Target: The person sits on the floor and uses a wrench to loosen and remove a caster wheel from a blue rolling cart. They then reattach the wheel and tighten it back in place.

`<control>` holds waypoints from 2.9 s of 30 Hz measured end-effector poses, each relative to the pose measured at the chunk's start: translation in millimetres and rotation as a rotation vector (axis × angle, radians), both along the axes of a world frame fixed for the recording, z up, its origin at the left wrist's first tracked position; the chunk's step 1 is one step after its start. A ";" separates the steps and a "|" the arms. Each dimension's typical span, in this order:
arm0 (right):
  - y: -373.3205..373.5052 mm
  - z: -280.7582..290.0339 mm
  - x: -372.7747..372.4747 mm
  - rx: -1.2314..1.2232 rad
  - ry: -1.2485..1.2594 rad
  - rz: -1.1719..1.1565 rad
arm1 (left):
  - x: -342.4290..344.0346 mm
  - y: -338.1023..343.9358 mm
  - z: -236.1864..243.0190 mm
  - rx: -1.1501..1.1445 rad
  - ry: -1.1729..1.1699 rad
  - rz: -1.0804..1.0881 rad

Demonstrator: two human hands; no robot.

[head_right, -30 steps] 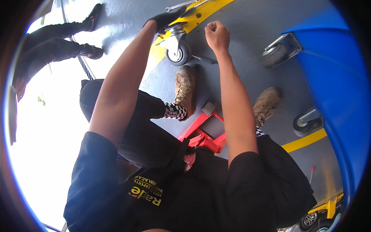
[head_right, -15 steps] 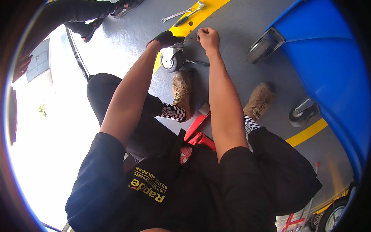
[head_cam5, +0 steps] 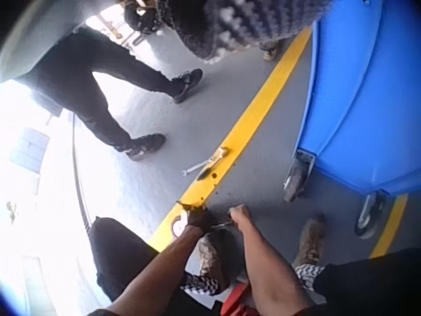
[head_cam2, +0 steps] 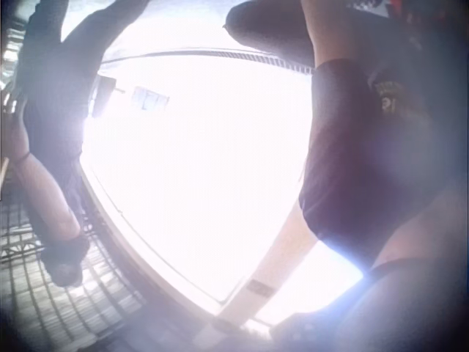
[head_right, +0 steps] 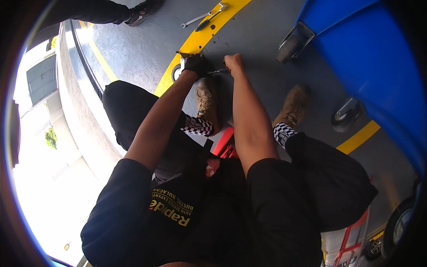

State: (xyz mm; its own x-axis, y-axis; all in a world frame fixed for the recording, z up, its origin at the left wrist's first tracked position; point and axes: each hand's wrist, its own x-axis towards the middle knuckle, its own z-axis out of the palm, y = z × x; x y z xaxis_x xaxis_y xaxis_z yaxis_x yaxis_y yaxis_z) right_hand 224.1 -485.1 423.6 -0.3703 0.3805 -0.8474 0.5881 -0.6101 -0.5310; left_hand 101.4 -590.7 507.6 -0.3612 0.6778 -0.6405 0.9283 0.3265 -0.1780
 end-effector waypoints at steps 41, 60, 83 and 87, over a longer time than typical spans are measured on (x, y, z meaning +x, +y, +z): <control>82.3 51.7 41.8 -0.111 0.675 -0.607 | 17.6 85.8 51.4 0.858 -0.296 -0.163; 52.0 57.9 41.3 0.226 0.499 -0.236 | -10.3 70.3 51.0 0.480 -0.785 0.476; 27.0 18.9 33.0 0.515 -0.087 0.363 | -20.3 58.0 1.2 0.167 -0.448 0.143; 22.4 14.4 30.8 0.547 -0.150 0.351 | -18.6 55.4 -4.2 0.172 -0.525 0.176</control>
